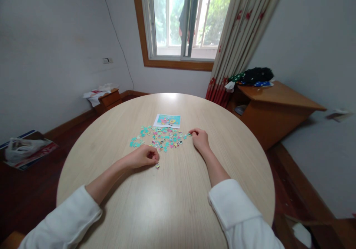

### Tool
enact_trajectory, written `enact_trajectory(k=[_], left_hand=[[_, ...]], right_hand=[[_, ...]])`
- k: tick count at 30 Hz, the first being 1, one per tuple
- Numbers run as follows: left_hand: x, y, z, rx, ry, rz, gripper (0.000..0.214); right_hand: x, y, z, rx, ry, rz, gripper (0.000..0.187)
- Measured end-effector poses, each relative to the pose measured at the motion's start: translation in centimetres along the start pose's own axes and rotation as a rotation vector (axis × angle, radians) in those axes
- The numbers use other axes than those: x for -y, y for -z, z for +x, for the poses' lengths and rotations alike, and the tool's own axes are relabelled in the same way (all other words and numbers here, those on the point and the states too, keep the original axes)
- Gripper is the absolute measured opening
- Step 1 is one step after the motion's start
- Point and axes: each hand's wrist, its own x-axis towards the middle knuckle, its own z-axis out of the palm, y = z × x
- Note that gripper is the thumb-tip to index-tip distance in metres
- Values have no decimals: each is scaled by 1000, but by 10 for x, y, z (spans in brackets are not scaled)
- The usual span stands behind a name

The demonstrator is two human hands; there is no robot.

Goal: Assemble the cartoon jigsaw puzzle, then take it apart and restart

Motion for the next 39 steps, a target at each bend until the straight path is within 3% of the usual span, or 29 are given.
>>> enact_trajectory(k=[2,5,7,11,14,21,27,30,35,39], left_hand=[[5,4,4,-132,-10,-45,10],[16,17,10,-481,-11,-64,15],[24,27,12,-640,16,-45,15],[37,35,15,-771,81,-2,13],[38,32,14,-740,76,67,13],[20,24,7,-505,47,357,14],[23,25,5,-364,45,456,19],[24,26,4,-323,43,470,17],[21,28,3,-292,78,474,17],[21,28,3,-295,87,473,17]], right_hand=[[0,0,0,3,-1,0,27],[2,1,0,9,-8,-7,27],[4,2,-1,14,-15,-16,28],[6,2,-2,24,-29,-23,28],[5,2,-2,24,-19,-18,28],[2,0,-1,47,5,9,26],[13,0,-13,154,387,-18,10],[19,1,-21,281,440,-48,5],[23,5,-27,439,412,-114,27],[20,6,-25,484,417,-145,36]])
